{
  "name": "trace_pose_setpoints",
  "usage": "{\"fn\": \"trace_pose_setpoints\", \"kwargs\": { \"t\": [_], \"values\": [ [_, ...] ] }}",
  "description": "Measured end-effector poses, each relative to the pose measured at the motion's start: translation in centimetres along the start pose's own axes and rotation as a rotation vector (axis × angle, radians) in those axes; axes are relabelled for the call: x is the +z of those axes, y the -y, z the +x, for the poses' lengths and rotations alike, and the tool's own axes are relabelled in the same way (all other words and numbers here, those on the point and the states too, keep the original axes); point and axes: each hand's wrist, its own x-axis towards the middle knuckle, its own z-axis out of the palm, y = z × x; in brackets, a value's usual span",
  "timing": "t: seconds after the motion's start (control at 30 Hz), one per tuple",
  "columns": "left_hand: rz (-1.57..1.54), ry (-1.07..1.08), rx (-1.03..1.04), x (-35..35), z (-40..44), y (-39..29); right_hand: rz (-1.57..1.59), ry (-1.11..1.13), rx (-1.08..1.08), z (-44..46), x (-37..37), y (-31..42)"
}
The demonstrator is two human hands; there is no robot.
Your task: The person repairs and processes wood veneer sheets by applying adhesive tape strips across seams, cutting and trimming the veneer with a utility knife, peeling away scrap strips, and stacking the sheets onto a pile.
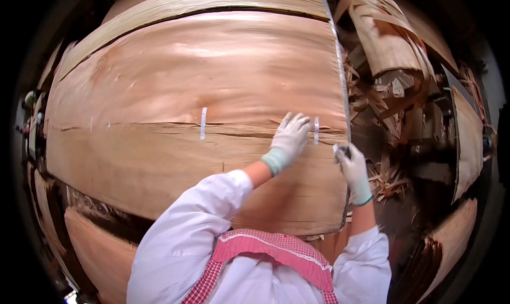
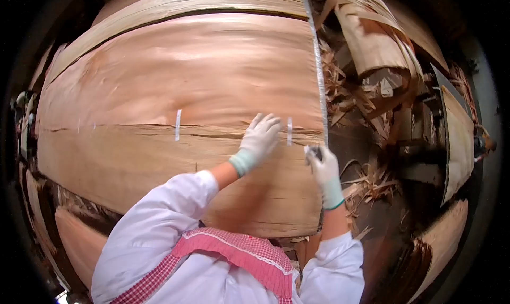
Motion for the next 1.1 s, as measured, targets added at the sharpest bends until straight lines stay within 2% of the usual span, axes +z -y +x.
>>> {"fn": "trace_pose_setpoints", "kwargs": {
  "t": [0.03,0.07,0.1,0.2,0.23,0.33,0.4,0.6,0.7,0.8,0.87,0.9,1.0,1.03,1.1],
  "values": [
    [0.027,-0.041,-0.017,-1.7,-2.0,0.6,-0.066,0.011,-0.042,-0.7,1.3,-1.4],
    [0.055,-0.082,-0.031,-3.3,-3.7,1.7,-0.004,0.024,-0.046,-1.6,3.0,-2.5],
    [0.086,-0.107,-0.126,-4.9,-5.3,3.3,-0.003,0.054,-0.028,-2.3,4.5,-3.5],
    [0.185,-0.218,-0.303,-7.8,-8.4,8.6,0.186,0.083,0.149,-3.8,9.3,-1.8],
    [0.217,-0.263,-0.338,-8.2,-8.9,10.2,0.191,0.118,0.120,-3.5,10.7,-1.7],
    [0.153,-0.182,-0.305,-8.0,-9.4,12.3,0.199,0.159,0.024,-1.5,14.2,-1.2],
    [0.139,-0.205,-0.300,-8.0,-9.5,12.2,0.208,0.129,-0.047,-0.3,16.3,0.4],
    [0.124,-0.232,-0.275,-8.1,-9.7,12.3,0.184,0.075,-0.085,4.2,21.4,2.8],
    [0.144,-0.218,-0.261,-8.1,-9.9,12.3,0.213,0.050,0.100,5.9,23.0,5.1],
    [0.210,-0.154,-0.191,-7.9,-9.8,12.3,-0.024,0.018,0.092,7.4,23.8,4.2],
    [0.271,-0.078,-0.068,-7.8,-9.8,12.5,-0.067,0.127,0.183,8.0,23.1,4.5],
    [0.259,-0.034,-0.070,-7.6,-9.8,12.7,-0.086,0.181,0.229,8.0,22.8,5.0],
    [0.223,0.000,-0.100,-8.0,-9.7,12.4,-0.753,0.099,0.212,6.9,22.2,8.8],
    [0.222,0.000,-0.105,-8.0,-9.9,12.4,-0.735,0.156,0.277,7.6,22.2,8.0],
    [0.226,0.000,-0.100,-8.0,-9.8,12.5,-0.791,0.129,0.220,6.3,21.6,7.9]
  ]
}}
